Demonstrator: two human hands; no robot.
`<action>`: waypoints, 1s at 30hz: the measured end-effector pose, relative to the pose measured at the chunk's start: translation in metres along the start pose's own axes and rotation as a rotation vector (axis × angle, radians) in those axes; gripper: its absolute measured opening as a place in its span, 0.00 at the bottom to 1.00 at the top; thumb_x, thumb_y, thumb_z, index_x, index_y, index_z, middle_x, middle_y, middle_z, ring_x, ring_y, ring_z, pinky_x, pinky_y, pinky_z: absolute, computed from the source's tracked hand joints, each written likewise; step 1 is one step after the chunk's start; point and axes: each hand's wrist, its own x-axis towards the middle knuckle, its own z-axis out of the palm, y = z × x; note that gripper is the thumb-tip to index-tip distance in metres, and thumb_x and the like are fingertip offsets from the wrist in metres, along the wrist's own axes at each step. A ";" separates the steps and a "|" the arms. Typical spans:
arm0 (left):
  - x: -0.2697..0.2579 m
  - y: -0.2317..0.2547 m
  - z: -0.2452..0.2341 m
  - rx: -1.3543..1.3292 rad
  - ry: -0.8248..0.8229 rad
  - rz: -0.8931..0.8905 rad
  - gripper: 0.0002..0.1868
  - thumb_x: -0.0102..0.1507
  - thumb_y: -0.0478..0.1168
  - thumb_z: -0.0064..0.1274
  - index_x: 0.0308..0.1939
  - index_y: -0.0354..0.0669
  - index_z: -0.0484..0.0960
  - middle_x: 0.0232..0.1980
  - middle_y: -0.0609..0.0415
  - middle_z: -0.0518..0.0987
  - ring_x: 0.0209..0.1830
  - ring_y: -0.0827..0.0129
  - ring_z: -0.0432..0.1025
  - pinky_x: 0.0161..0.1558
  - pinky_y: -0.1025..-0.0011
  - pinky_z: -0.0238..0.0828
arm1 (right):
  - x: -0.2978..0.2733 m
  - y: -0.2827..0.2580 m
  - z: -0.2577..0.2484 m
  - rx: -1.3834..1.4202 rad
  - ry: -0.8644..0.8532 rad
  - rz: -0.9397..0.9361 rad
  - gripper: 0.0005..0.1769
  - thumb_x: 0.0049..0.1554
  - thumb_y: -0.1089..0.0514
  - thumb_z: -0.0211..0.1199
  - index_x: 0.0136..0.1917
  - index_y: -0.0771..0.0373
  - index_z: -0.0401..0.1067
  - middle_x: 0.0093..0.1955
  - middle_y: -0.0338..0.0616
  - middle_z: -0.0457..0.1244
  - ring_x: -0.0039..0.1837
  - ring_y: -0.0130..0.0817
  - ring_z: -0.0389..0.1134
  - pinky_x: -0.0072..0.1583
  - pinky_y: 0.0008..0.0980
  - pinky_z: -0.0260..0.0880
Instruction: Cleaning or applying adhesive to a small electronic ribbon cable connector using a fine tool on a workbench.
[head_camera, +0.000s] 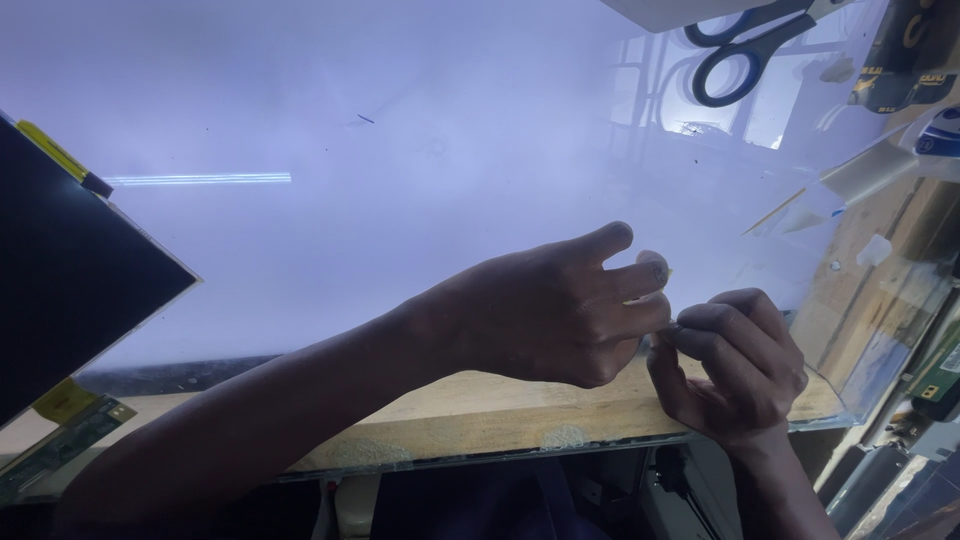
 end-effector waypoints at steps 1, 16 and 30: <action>0.000 0.000 0.000 0.001 0.000 0.001 0.23 0.61 0.26 0.54 0.16 0.57 0.70 0.27 0.67 0.66 0.35 0.71 0.62 0.38 0.74 0.58 | -0.001 0.000 -0.002 -0.001 0.001 -0.001 0.11 0.49 0.75 0.62 0.29 0.68 0.66 0.29 0.50 0.60 0.31 0.42 0.56 0.37 0.35 0.57; 0.000 0.000 -0.001 0.058 -0.011 -0.004 0.21 0.60 0.28 0.51 0.17 0.56 0.67 0.26 0.68 0.63 0.34 0.72 0.63 0.40 0.74 0.60 | 0.012 0.001 -0.006 0.094 -0.016 0.105 0.09 0.51 0.71 0.66 0.33 0.71 0.68 0.31 0.53 0.61 0.33 0.44 0.58 0.39 0.35 0.58; 0.001 -0.001 0.001 0.021 -0.009 -0.025 0.19 0.60 0.29 0.54 0.19 0.56 0.74 0.30 0.68 0.67 0.41 0.70 0.68 0.42 0.73 0.62 | 0.000 0.007 -0.003 -0.006 -0.038 0.100 0.13 0.50 0.75 0.65 0.30 0.66 0.65 0.29 0.46 0.59 0.38 0.44 0.56 0.43 0.36 0.56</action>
